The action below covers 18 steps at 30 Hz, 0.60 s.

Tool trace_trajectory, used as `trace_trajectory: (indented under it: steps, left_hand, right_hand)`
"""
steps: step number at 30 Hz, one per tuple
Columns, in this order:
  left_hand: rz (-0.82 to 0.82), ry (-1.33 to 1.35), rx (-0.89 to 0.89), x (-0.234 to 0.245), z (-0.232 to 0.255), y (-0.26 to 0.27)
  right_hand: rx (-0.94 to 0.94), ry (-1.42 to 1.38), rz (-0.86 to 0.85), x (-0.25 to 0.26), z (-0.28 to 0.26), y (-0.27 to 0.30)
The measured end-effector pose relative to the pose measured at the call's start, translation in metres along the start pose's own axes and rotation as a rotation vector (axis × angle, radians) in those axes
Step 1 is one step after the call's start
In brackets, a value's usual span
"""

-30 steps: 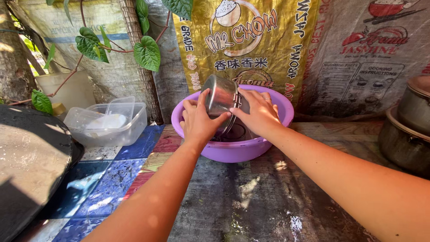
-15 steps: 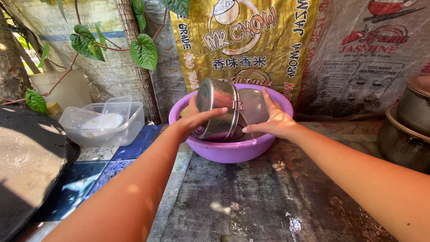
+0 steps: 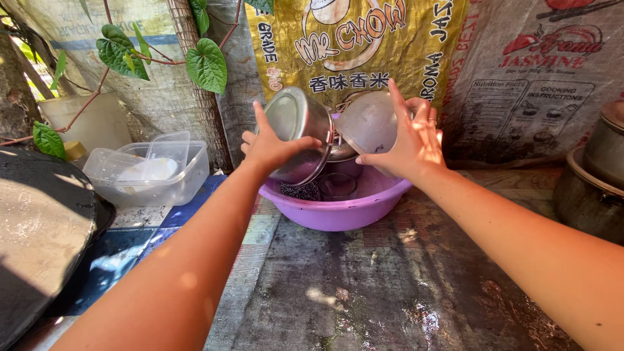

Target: The person scoops water from a blue bucket into a black scoop and washes several metal containers and their lids by hand, eventually placing the items into a purple basin.

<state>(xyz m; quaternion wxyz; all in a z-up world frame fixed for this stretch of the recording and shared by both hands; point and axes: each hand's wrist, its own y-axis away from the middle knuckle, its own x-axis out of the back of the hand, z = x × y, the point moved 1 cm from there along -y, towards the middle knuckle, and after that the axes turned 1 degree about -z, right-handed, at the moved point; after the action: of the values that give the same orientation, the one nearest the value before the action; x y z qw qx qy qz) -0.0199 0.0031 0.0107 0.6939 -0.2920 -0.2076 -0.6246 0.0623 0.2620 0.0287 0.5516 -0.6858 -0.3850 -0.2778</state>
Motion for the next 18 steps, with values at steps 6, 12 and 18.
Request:
trace_trajectory:
  steps: [6, 12, 18]
  left_hand:
    - [0.011, -0.296, -0.013, -0.02, 0.018, 0.03]
    - [-0.136, -0.46, 0.0, -0.038, 0.029, 0.037]
    - [-0.336, -0.445, -0.003, -0.034, 0.035, 0.013]
  right_hand:
    - [0.031, 0.234, -0.072, -0.016, -0.012, 0.009]
    - [-0.178, 0.19, -0.26, -0.034, 0.018, 0.001]
    - [-0.155, 0.164, -0.204, -0.057, 0.035, 0.007]
